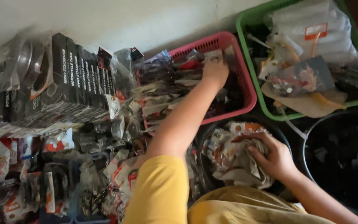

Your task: Sorting and wiping down various packaged motorcycle parts from storage bins.

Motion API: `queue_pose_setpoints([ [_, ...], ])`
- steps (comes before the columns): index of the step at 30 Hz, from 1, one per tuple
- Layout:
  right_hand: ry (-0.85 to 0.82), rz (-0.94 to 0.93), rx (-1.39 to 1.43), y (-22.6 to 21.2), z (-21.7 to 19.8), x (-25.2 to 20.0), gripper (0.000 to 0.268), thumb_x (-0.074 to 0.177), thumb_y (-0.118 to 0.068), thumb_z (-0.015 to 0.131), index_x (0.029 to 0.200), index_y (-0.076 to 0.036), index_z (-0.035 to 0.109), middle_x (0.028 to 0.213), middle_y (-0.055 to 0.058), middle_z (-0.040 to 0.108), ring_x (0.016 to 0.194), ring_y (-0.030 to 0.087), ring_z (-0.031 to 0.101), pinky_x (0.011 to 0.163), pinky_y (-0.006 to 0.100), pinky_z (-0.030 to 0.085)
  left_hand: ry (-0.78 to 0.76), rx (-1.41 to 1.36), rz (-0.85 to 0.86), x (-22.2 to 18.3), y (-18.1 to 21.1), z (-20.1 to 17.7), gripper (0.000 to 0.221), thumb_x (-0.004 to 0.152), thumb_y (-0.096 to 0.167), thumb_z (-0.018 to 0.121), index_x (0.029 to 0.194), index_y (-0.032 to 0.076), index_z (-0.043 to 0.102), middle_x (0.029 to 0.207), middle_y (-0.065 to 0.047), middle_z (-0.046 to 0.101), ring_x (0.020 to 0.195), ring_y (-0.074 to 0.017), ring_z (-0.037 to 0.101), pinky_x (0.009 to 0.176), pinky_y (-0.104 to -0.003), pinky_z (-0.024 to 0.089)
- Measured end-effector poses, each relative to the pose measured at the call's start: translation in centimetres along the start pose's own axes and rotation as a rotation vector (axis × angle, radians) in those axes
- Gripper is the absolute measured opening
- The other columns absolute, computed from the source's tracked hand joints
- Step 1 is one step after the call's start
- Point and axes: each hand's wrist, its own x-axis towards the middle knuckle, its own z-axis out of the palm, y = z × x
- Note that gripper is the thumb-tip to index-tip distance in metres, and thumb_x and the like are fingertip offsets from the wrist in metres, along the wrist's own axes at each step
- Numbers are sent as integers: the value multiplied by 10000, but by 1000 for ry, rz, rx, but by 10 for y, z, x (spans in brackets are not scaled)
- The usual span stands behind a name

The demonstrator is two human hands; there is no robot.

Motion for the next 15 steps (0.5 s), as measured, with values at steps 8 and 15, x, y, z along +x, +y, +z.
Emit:
queue_pose_setpoints([
  [8, -94, 29, 17, -15, -11, 6, 399, 802, -129, 751, 1198, -121, 699, 1063, 41, 783, 841, 219, 744, 766, 316, 568, 67, 183, -181, 62, -5, 127, 329, 964, 337, 536, 1091, 163, 784, 1231, -133, 686, 1020, -338, 526, 809, -466, 386],
  [15, -120, 74, -19, -14, -12, 5, 387, 815, -195, 733, 1197, -139, 710, 1087, 46, 780, 846, 250, 745, 767, 336, 562, 107, -322, -281, -4, -27, -45, 229, 901, 164, 534, 975, 35, 708, 918, -195, 762, 825, -426, 728, 713, -515, 572],
])
